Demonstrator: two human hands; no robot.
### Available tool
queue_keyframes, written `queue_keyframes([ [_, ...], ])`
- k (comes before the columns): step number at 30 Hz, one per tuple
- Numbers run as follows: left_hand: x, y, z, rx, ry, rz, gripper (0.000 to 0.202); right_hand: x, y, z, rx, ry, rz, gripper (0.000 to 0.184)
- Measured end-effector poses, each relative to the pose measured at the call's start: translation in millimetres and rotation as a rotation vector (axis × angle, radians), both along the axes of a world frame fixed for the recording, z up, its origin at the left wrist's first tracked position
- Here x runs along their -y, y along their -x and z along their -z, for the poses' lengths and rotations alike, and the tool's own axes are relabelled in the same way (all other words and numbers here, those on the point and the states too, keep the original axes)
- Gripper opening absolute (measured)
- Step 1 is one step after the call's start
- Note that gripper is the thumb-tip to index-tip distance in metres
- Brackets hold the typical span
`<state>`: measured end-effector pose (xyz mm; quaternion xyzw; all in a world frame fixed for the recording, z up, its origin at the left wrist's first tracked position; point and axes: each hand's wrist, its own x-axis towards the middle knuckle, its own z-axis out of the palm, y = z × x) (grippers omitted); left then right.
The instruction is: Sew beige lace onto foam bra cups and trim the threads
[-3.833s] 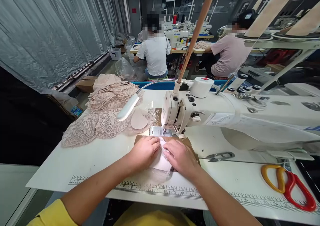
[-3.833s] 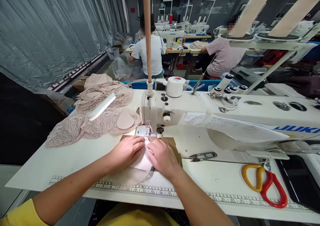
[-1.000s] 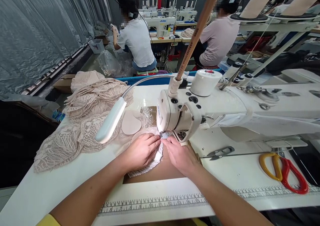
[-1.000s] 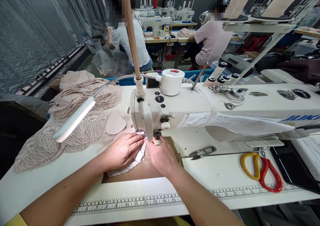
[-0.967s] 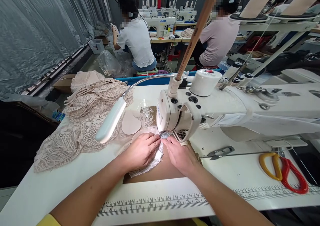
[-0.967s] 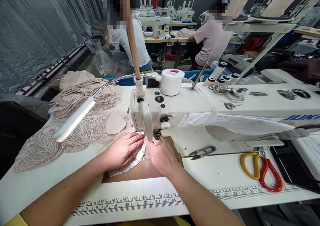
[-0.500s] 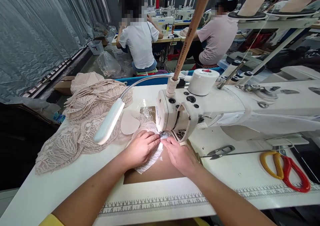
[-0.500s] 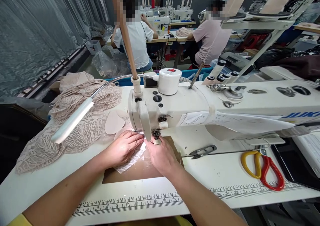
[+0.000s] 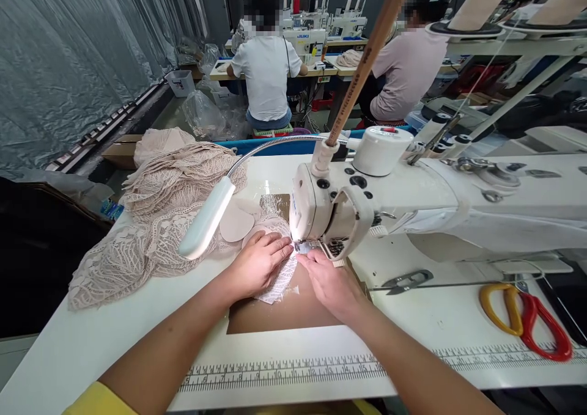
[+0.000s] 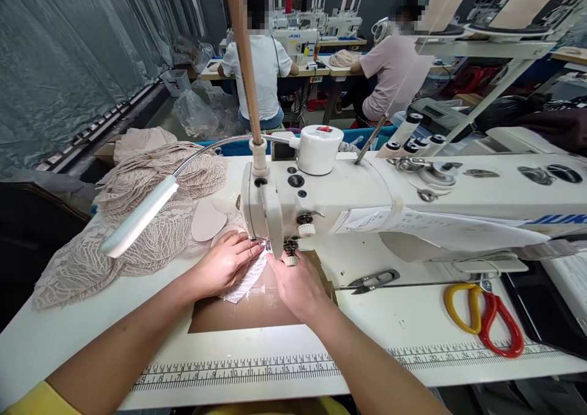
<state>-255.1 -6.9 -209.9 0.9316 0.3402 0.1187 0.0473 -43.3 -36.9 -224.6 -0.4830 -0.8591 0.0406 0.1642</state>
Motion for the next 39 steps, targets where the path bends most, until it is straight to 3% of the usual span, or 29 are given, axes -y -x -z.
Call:
queue_keyframes([
  [6,6.1,2.1,-6.6,-0.017,-0.011,-0.006,0.041,1.1,-3.0,-1.5,-0.092,-0.054,-0.02,0.04],
  [17,11.4,1.5,-5.6,-0.005,0.006,0.169,0.036,5.0,0.3,-6.0,-0.009,-0.048,-0.017,0.042],
  [27,12.9,-5.0,-6.1,0.015,-0.027,0.081,0.035,4.4,4.4,-3.3,0.003,-0.097,0.032,0.039],
  [39,7.0,3.6,-8.9,0.031,0.051,0.119,0.037,7.7,-0.6,-8.9,0.006,-0.003,-0.109,0.039],
])
